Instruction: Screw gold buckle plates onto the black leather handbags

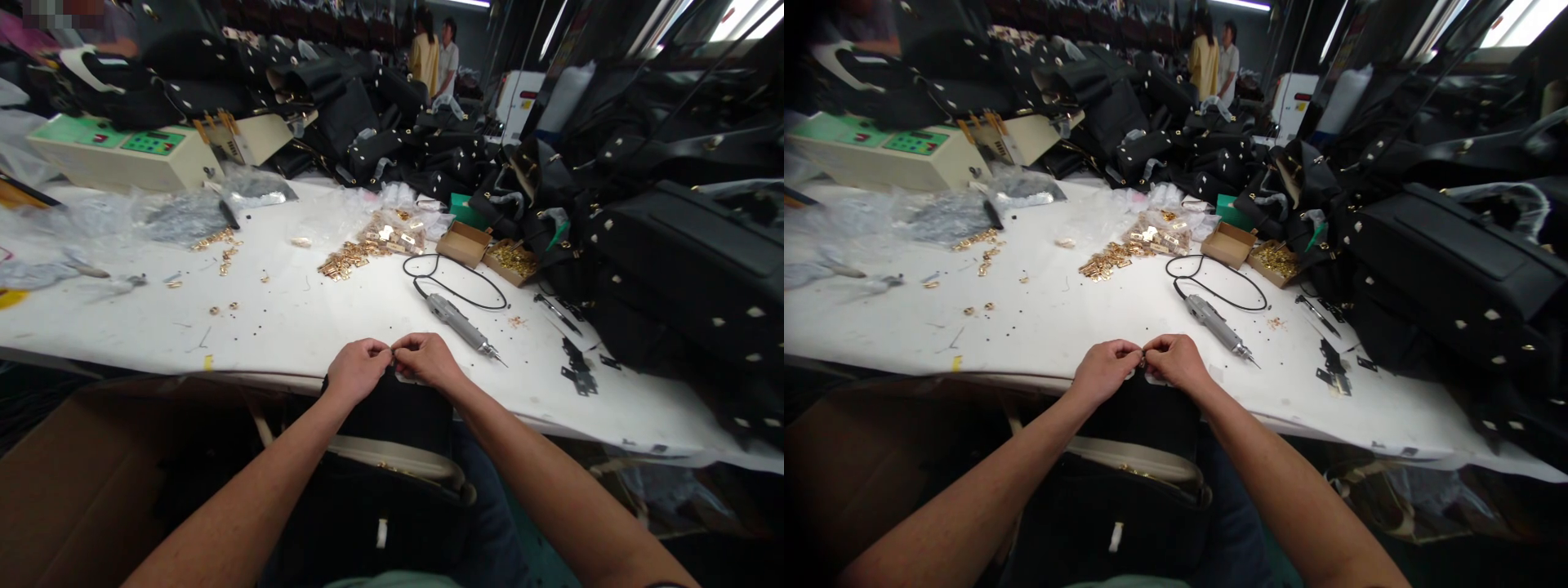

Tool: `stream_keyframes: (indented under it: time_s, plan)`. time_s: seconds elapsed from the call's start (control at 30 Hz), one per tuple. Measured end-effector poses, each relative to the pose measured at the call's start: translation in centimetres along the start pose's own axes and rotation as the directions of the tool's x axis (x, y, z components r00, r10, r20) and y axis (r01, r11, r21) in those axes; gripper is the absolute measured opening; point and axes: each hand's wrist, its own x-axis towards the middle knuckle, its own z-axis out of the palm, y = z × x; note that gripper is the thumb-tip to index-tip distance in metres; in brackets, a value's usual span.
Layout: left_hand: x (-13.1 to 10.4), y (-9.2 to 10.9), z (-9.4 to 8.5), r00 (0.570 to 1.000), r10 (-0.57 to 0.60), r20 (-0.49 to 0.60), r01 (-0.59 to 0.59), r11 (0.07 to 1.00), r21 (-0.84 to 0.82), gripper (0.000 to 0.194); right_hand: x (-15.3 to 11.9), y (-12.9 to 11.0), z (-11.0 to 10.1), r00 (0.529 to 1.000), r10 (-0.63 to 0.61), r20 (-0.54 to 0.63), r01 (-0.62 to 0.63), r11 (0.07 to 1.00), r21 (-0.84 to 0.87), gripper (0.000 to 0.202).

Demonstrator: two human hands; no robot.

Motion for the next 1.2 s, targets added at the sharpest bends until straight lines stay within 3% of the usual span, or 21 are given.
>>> stream_keyframes:
  time_s: [0.17, 0.23, 0.3, 0.37, 0.43, 0.6, 0.77, 0.93, 1.2]
  plan:
    - [-0.5, 0.0, -0.4, 0.997, 0.078, 0.001, -0.078, 0.996, 0.037, 0.018, 0.7, -0.4, -0.1, 0.998, 0.069, 0.005, -0.068, 0.992, -0.103, 0.016]
    - [-1.1, -0.3, -0.6, 0.979, 0.205, -0.012, -0.203, 0.977, 0.066, 0.016, 1.1, -0.5, -0.1, 0.995, 0.094, 0.029, -0.089, 0.987, -0.133, 0.015]
    - [-2.1, -0.9, -0.8, 0.916, 0.400, -0.035, -0.393, 0.911, 0.125, 0.015, 1.4, -0.6, 0.0, 0.994, 0.101, 0.044, -0.092, 0.982, -0.163, 0.015]
    - [-3.0, -1.7, -0.9, 0.826, 0.564, -0.019, -0.550, 0.812, 0.197, 0.014, 1.5, -0.6, 0.1, 0.994, 0.103, 0.044, -0.093, 0.975, -0.200, 0.016]
    - [-3.7, -2.4, -0.9, 0.781, 0.625, 0.020, -0.608, 0.753, 0.252, 0.015, 1.6, -0.7, 0.1, 0.993, 0.106, 0.043, -0.091, 0.962, -0.256, 0.019]
    - [-3.7, -2.8, -0.5, 0.787, 0.614, 0.057, -0.596, 0.735, 0.324, 0.016, 1.7, -0.9, 0.1, 0.992, -0.128, 0.001, 0.109, 0.843, -0.527, 0.019]
    - [-3.2, -2.3, -0.5, 0.804, 0.591, 0.066, -0.577, 0.749, 0.324, 0.012, 1.3, -0.7, 0.1, 0.976, -0.216, -0.031, 0.152, 0.776, -0.612, 0.025]
    - [-3.2, -2.4, -0.5, 0.807, 0.589, 0.046, -0.572, 0.759, 0.311, 0.011, -0.1, -0.4, 0.0, 0.978, -0.193, 0.073, 0.203, 0.832, -0.516, 0.025]
    - [-2.8, -3.1, -0.1, 0.800, 0.599, 0.028, -0.585, 0.768, 0.261, 0.010, -0.7, -1.0, 0.2, 0.986, -0.133, 0.102, 0.166, 0.857, -0.488, 0.029]
